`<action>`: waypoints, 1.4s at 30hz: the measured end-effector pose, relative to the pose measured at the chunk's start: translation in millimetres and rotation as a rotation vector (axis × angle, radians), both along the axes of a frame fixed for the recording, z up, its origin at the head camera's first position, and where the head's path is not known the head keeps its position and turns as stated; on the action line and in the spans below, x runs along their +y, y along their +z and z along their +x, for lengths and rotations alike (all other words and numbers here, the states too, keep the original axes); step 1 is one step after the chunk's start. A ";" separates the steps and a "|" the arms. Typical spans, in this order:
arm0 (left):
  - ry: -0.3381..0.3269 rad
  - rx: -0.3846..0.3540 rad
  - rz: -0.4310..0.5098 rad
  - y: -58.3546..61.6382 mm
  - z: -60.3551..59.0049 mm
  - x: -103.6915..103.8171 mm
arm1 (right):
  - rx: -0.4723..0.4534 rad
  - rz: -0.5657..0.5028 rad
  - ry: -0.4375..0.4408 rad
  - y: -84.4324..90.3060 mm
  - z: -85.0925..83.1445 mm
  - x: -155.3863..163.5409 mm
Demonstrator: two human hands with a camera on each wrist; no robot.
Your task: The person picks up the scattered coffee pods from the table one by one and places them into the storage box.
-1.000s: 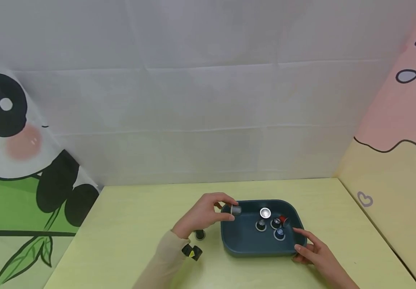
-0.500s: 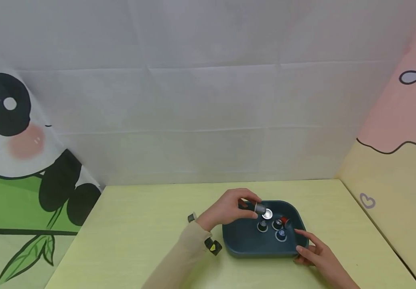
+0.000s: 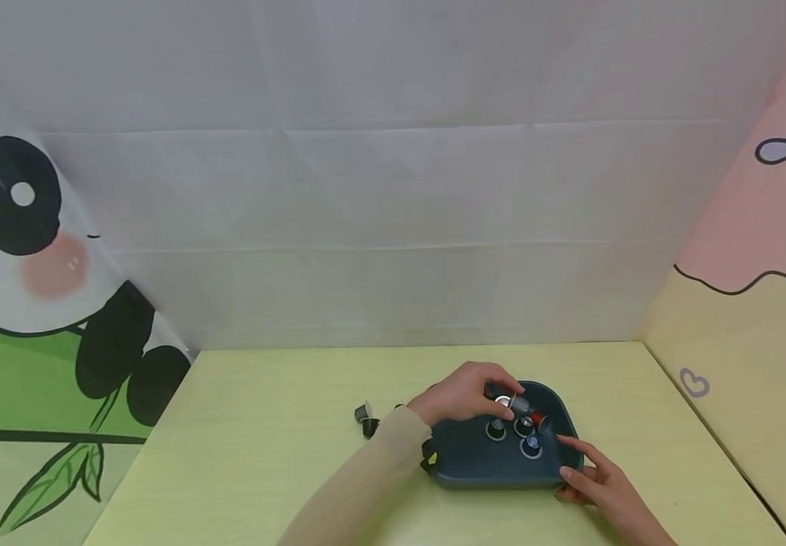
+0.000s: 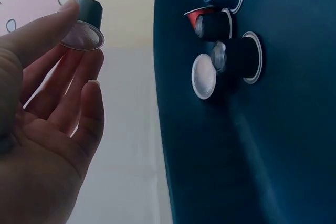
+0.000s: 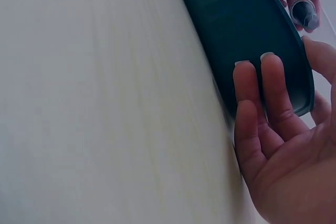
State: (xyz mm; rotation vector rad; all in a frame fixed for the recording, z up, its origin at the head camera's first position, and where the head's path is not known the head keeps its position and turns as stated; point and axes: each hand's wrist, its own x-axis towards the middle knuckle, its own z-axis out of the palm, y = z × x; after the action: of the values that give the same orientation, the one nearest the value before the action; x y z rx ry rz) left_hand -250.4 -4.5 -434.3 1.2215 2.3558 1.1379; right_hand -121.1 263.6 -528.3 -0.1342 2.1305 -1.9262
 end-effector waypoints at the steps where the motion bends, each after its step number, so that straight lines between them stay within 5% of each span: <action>1: -0.005 0.007 -0.011 -1.5 -0.4 2.6 | -0.006 0.007 -0.005 0.0 0.1 -0.1; 22: -0.070 0.079 -0.175 -16.8 -2.6 38.3 | -0.019 0.018 -0.003 -0.7 -0.5 1.2; 35: -0.122 0.019 -0.217 -35.4 -1.6 43.3 | -0.024 -0.007 0.011 1.3 0.7 1.0; 42: -0.201 -0.105 -0.232 -45.1 -1.8 46.2 | -0.005 -0.021 0.010 0.6 1.5 0.2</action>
State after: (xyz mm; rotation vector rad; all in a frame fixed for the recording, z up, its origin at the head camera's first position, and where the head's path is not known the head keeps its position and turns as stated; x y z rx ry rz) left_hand -252.2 41.7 -479.4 1.2490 2.1600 0.8188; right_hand -119.7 263.7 -527.7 -0.1433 2.1033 -1.9413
